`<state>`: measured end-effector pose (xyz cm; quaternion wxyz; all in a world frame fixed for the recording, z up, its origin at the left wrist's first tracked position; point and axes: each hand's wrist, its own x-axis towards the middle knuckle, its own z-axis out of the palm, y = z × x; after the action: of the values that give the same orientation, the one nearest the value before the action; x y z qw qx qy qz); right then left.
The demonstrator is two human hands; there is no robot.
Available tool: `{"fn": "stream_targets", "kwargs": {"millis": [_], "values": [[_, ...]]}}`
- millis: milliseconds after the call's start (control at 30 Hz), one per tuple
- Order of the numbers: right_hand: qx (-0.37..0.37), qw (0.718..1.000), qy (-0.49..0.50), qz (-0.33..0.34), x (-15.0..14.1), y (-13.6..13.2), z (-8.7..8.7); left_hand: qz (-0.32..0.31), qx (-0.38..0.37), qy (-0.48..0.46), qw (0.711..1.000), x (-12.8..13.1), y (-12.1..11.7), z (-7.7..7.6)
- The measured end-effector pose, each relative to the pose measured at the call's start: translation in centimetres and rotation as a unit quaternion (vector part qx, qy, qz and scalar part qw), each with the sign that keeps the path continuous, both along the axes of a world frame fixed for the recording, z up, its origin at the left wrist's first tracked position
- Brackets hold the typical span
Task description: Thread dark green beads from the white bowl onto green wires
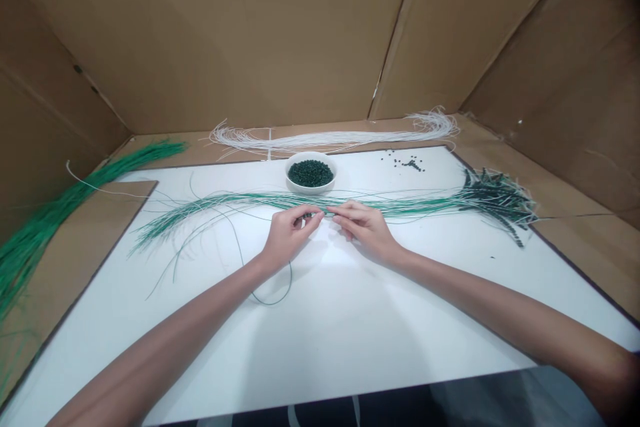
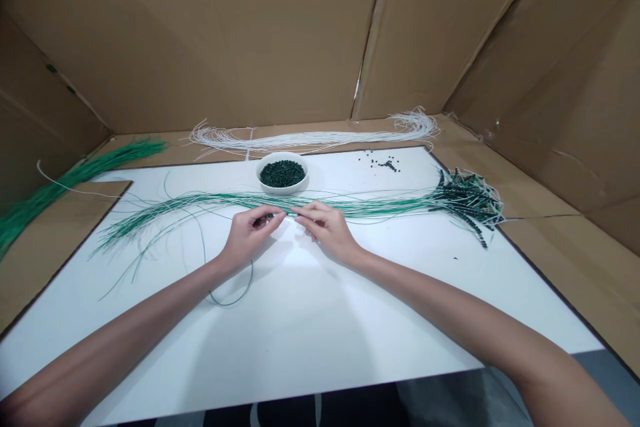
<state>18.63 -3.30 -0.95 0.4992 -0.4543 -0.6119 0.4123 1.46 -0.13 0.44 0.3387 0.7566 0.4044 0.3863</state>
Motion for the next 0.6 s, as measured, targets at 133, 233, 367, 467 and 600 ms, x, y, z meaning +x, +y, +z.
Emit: {"fn": "stream_targets", "kwargs": {"millis": [133,233,367,467,600], "values": [[-0.002,1.0,0.0,0.001,0.04,-0.05,-0.05,0.0,0.008,-0.004,1.0,0.0,0.02,-0.04],[-0.002,1.0,-0.001,0.001,0.06,-0.03,-0.12,-0.002,0.005,-0.003,1.0,0.0,0.01,-0.02],[-0.002,1.0,0.002,-0.001,0.03,0.01,-0.12,-0.002,0.007,-0.003,1.0,0.02,-0.01,0.0],[-0.004,1.0,0.002,-0.002,-0.01,-0.03,-0.06,-0.004,0.01,-0.001,1.0,0.01,0.0,-0.03],[-0.003,1.0,0.002,-0.001,-0.01,-0.08,-0.06,0.0,0.013,0.005,1.0,-0.02,0.04,-0.09]]}}
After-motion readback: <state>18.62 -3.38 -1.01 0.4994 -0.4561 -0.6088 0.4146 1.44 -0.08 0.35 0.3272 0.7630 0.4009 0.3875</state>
